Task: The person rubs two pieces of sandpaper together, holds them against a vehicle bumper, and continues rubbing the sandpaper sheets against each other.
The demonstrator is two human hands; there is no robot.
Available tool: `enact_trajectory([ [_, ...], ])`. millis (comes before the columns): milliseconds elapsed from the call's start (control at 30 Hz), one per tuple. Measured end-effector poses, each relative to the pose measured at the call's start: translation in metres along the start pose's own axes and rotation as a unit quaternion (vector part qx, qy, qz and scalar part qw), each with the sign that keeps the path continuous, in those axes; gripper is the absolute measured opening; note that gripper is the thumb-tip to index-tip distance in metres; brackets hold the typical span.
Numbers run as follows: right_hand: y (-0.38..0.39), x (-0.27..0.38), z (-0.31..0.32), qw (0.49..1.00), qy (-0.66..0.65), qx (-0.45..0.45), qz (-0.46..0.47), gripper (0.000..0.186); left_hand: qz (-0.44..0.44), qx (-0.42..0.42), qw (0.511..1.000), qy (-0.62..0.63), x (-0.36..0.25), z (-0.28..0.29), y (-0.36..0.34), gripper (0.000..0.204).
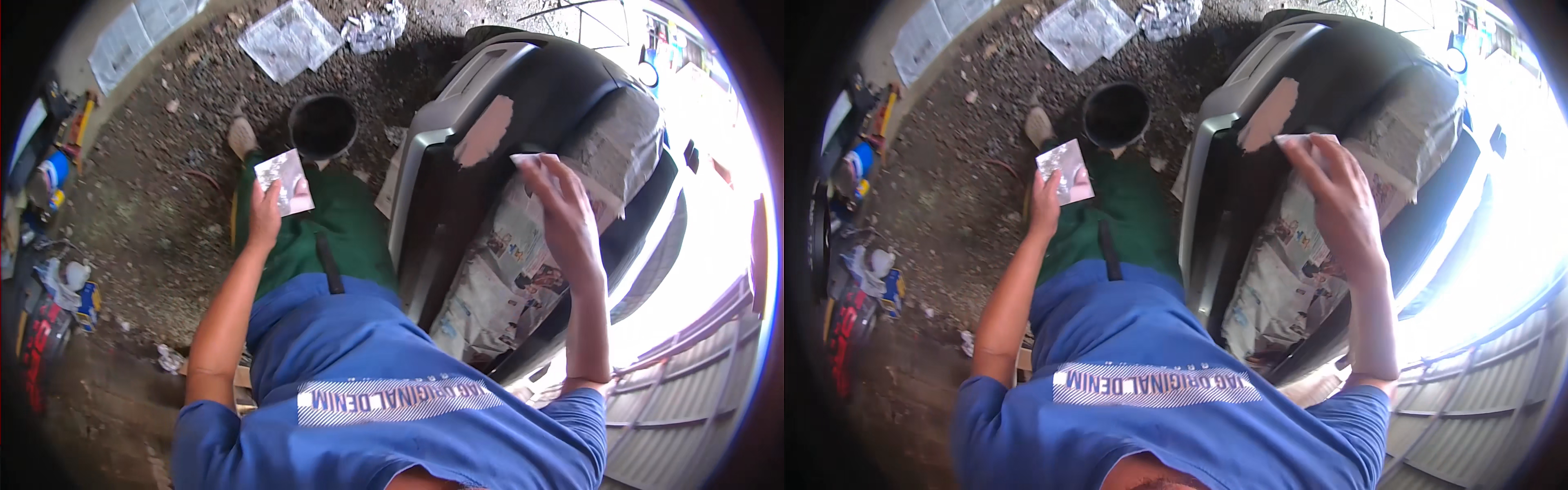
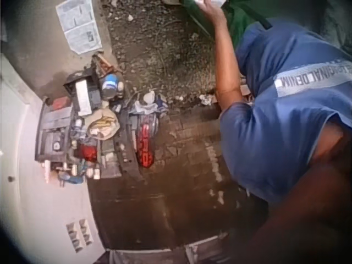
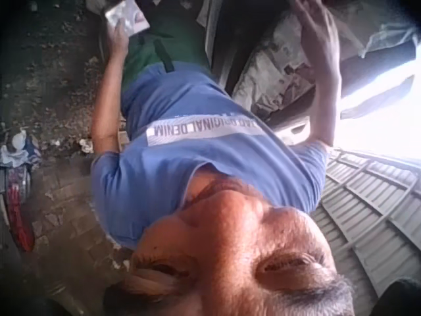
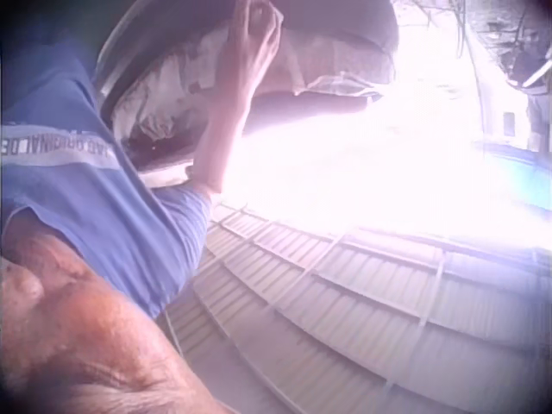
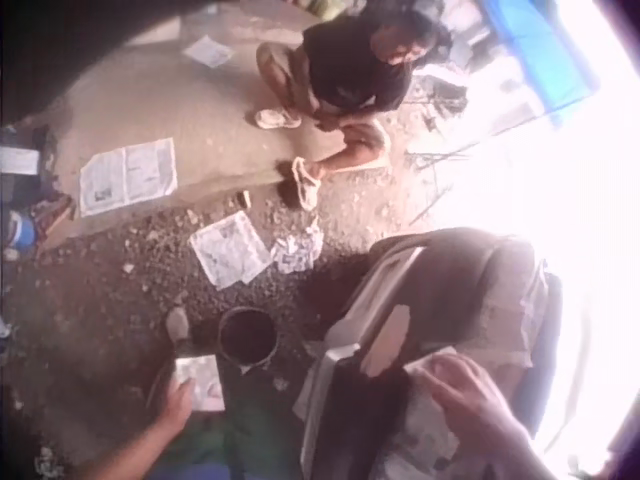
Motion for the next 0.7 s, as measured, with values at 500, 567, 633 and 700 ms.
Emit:
enact_trajectory([
  [500,-0.111,-0.049,-0.16,0.869,0.266,0.282,0.308,0.056,0.127,-0.093,0.984,0.087,0.123,0.009,-0.012,0.038],
  [567,-0.123,-0.055,-0.17,0.853,0.286,0.282,0.333,0.047,0.131,-0.104,0.98,0.104,0.127,0.008,-0.016,0.038],
  [633,-0.125,-0.062,-0.18,0.85,0.284,0.301,0.327,0.051,0.149,-0.101,0.976,0.123,0.129,0.008,-0.014,0.042],
  [700,-0.129,-0.069,-0.188,0.848,0.28,0.31,0.326,0.052,0.15,-0.099,0.977,0.114,0.128,0.009,-0.014,0.042],
])
Point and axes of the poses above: each hand's wrist, its own y-axis away from the middle knuckle, its own z-axis out of the back of the hand, x = y × z, the point moved 2 cm from there along -y, towards the middle knuckle, and after that the axes turned 3 degrees about -x, right-handed, at the moved point
